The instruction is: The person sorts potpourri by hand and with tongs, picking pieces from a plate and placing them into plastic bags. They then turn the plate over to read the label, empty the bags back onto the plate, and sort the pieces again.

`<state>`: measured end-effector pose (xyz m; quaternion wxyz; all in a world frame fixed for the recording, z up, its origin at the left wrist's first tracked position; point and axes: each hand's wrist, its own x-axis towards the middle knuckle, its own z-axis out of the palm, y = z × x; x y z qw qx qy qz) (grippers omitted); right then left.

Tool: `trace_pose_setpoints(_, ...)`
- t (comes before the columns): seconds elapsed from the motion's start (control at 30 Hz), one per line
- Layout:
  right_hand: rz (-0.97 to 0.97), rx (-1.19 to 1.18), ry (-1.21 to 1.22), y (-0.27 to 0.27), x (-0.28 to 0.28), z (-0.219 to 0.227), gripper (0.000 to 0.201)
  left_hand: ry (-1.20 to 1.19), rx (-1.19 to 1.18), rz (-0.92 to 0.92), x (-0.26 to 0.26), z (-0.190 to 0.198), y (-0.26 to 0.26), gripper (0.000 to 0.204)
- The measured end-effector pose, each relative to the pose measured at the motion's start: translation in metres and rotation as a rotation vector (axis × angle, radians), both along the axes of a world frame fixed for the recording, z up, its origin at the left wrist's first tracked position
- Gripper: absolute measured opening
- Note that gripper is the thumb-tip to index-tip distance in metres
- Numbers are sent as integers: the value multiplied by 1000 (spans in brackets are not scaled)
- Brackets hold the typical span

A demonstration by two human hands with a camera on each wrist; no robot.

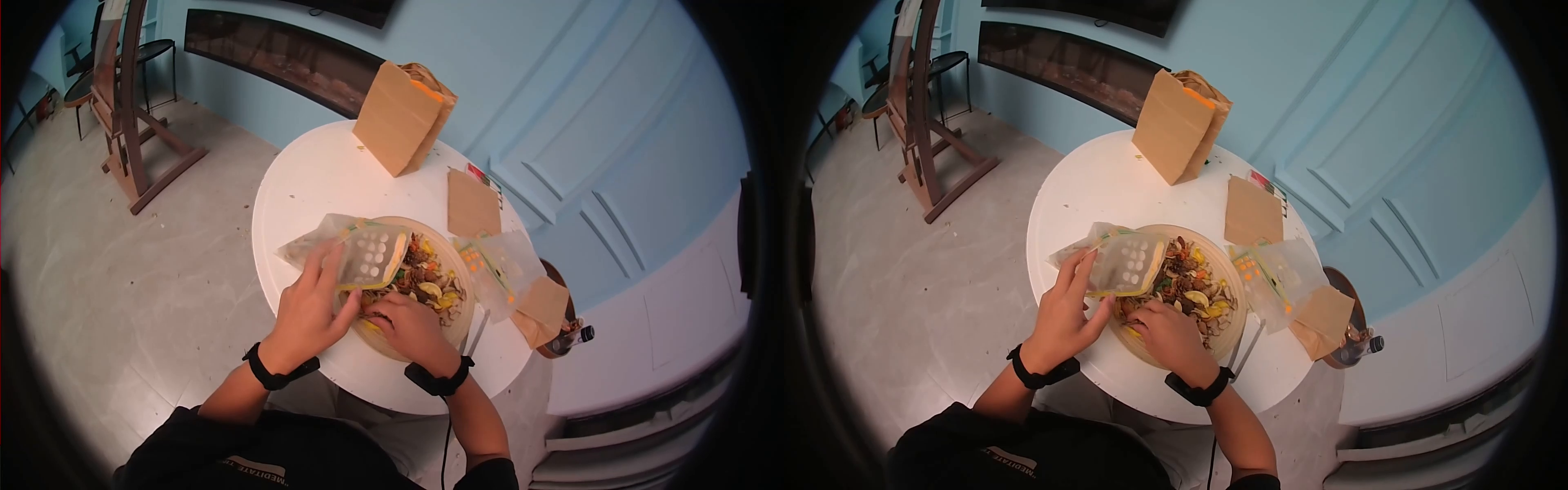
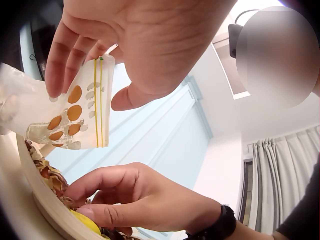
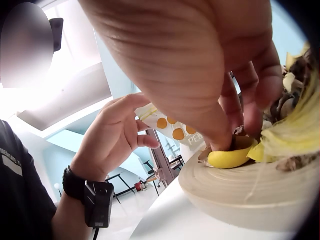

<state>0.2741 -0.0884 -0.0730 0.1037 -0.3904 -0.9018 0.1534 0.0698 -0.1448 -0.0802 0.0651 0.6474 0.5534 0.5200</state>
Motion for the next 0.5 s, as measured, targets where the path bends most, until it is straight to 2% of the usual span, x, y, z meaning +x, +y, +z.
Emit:
trace_pose_setpoints(0.07, -23, -29, -24, 2, 1, 2, 18, 19, 30, 10, -2, -2, 0, 68)
trace_pose_setpoints(0.17, -70, -129, 78, 7, 6, -2, 19, 20, 33, 17, -5, -3, 0, 68)
trace_pose_setpoints(0.27, -170, -240, 288, 7, 12, 1, 19, 21, 30, 20, -6, -3, -1, 68)
trace_pose_setpoints(0.37, -351, -587, 487, 11, 19, 10, 24, 20, 24, 17, -6, -3, 0, 68)
trace_pose_setpoints(0.5, -409, -743, 721, 13, 32, 16, 29, 21, 15, 1, -3, -1, 1, 66)
